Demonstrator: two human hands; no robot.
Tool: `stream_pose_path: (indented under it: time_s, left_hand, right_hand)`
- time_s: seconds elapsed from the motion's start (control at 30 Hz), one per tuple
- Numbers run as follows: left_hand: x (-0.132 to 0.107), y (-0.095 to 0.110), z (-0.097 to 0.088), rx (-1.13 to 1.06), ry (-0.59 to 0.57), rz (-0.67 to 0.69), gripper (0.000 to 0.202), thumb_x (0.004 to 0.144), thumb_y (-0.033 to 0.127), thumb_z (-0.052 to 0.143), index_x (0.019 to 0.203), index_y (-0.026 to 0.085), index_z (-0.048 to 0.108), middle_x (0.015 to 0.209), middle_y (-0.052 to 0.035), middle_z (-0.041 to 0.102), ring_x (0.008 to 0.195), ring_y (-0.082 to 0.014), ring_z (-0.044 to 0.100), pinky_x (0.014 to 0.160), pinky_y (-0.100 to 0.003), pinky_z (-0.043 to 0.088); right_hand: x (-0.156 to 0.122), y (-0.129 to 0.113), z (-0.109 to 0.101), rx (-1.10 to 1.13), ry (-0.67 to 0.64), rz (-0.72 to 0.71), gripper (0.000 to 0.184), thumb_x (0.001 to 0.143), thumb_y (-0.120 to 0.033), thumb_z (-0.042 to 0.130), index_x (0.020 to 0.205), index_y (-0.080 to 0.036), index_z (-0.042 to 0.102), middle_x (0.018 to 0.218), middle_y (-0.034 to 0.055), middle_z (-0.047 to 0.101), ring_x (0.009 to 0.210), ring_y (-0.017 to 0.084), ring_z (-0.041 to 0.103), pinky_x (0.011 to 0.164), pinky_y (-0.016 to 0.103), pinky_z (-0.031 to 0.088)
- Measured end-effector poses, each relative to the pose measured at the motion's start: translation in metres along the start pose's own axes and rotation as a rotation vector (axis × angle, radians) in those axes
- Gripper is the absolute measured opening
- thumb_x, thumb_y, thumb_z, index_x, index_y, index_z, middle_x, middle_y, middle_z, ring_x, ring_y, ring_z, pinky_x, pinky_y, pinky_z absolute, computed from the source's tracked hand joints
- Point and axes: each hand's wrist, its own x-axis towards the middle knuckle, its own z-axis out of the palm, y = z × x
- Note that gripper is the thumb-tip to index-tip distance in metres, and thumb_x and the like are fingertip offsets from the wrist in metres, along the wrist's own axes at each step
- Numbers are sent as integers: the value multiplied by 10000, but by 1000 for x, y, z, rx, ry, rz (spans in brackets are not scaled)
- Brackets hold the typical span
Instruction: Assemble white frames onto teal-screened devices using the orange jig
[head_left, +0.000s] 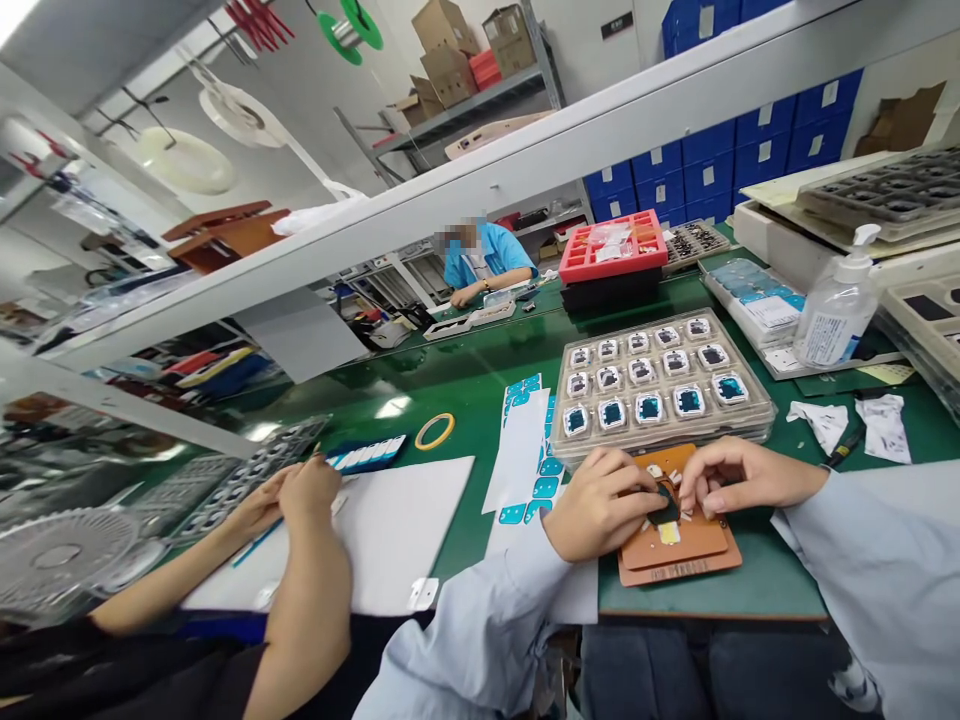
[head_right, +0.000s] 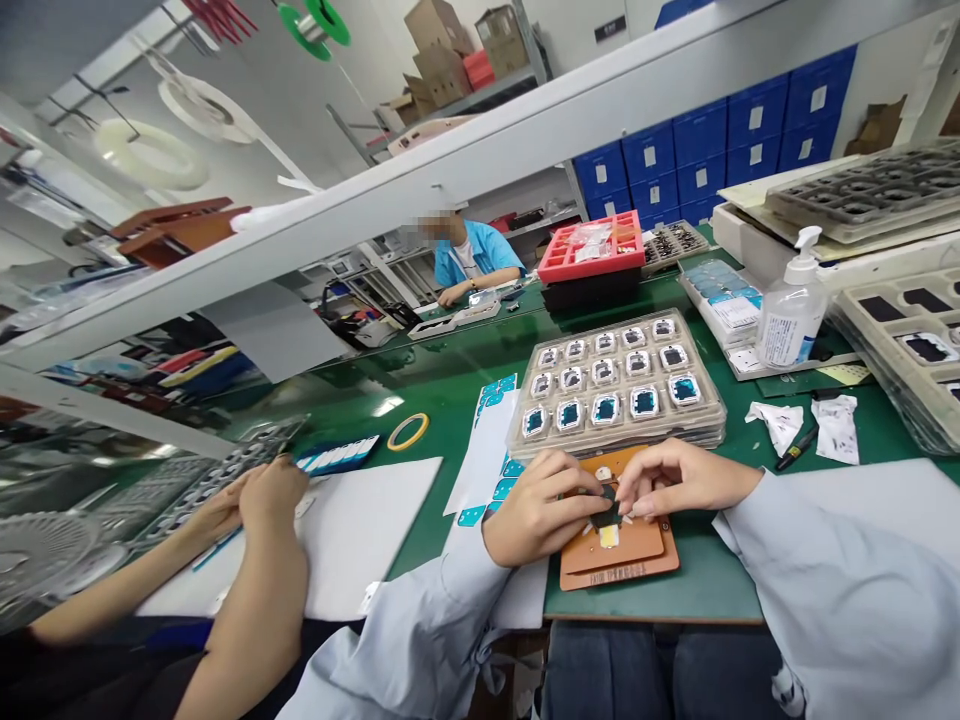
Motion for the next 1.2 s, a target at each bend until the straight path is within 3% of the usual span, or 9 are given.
stream_pose_path:
  time_s: [0.1,0.27,0.5,0.7,0.9,1.03,1.2]
  left_hand:
    - [2,0,-2,-16,-26,-9,244,903,176,481,1043,224,676,960,-51,721,845,-201,529,760,-369,396]
    - [3,-6,-3,-141,-99,88,283,918,141,441,1101,218,642,1103,-45,729,1053,-227,557,887,-405,390]
    - [1,-18,1,-205,26,207,236,913,121,452,1047,194,632,1066,-60,750,1073,-235,569,910,-404,395]
    - [-2,-24,5,-246,113,189,250,870,117,469,1034,207,636,959,-56,742,962,-225,583,897,-418,423]
    - [-13,-20,13,-321,147,131,267,896,184,456,1109,181,618,1074,-73,740,1127,-251,575,965,-456,396]
    - [-7,-17,11,-312,160,143,235,922,309,479,1008,172,649,1013,-71,751,1051,-255,597,934,-454,404]
    - [8,-19,17,-297,233,273,302,928,396,456,831,166,628,843,-60,749,904,-225,631,873,-426,438]
  right_hand:
    - [0,0,0,-15,-1,-3,327,851,-415,712,1011,-131,687,949,90,742,773,145,658,703,251,526]
    - [0,-1,0,-29,-10,4,339,850,-426,712,1014,-130,689,961,92,740,796,151,659,730,261,528]
    - [1,1,-1,-10,-23,-3,373,844,-447,717,1011,-116,686,964,105,736,763,139,648,700,248,516]
    - [0,1,-1,-5,-26,-7,331,850,-409,719,1015,-123,687,969,99,741,784,137,661,709,241,518]
    - [1,2,-1,42,-7,1,302,843,-382,734,999,-129,686,959,97,745,745,136,690,664,231,548]
    - [-5,-4,-5,143,124,-93,232,852,-348,736,967,-153,686,894,76,739,640,133,703,502,186,522]
    - [-19,-13,-15,53,502,-394,90,902,-302,684,917,-214,700,772,22,705,513,119,651,392,186,460]
